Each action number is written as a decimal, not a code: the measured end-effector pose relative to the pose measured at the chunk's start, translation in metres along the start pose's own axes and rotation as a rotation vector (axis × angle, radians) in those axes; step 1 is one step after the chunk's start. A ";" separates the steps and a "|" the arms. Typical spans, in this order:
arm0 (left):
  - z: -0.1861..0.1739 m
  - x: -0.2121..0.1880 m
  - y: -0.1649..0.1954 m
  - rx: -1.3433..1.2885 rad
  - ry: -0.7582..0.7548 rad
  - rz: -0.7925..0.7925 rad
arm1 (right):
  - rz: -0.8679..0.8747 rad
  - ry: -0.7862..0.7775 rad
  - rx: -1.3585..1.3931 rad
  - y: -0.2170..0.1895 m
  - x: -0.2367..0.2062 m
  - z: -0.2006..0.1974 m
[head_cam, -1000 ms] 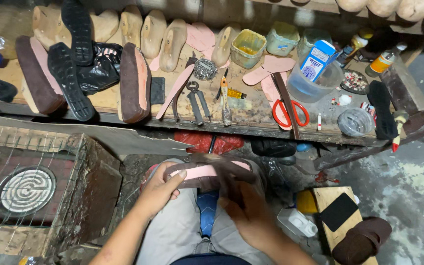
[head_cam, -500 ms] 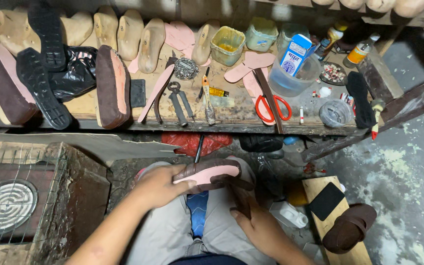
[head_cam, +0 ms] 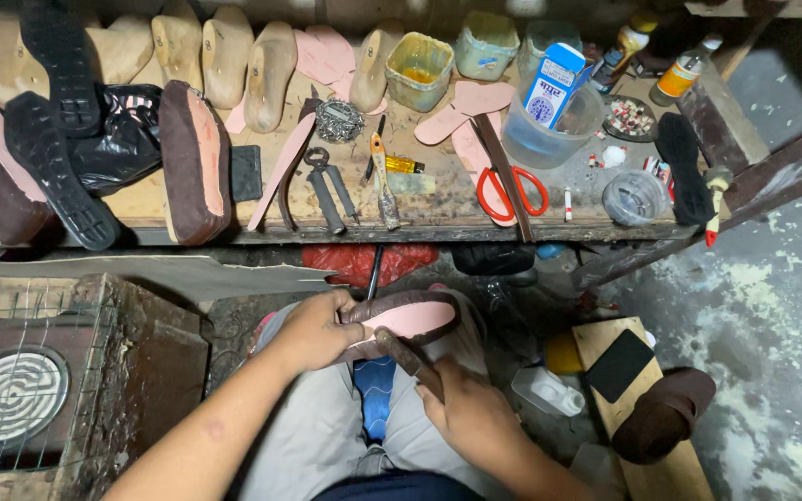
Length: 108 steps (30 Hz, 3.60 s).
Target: The person removes a pink insole from a brown shoe, applies glue to the insole with a brush, and reinserts it into the shoe. They then pick up a second shoe and repeat the process of removing the insole and applying glue.
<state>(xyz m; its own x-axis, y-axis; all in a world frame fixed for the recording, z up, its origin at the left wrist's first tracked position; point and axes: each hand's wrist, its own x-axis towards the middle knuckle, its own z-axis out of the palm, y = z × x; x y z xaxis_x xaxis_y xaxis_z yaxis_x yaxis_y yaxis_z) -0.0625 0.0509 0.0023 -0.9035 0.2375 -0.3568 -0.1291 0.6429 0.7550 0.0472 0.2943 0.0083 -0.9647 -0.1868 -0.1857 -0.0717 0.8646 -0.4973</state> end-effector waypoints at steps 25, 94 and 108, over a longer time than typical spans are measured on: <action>0.017 -0.033 -0.084 -0.647 0.129 0.179 | 0.013 0.049 0.309 -0.039 0.007 -0.046; -0.008 -0.077 -0.058 -0.240 0.273 0.436 | -0.582 -0.416 0.529 -0.034 0.082 -0.092; -0.005 -0.073 -0.059 -0.184 0.270 0.431 | -0.469 0.004 1.187 0.071 0.023 -0.087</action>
<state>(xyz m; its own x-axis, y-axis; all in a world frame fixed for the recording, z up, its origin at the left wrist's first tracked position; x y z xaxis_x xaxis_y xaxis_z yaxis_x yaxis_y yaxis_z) 0.0091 -0.0084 -0.0131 -0.9602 0.2404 0.1424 0.2289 0.3846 0.8943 -0.0018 0.3919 0.0425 -0.9093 -0.3567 0.2144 -0.1371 -0.2298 -0.9635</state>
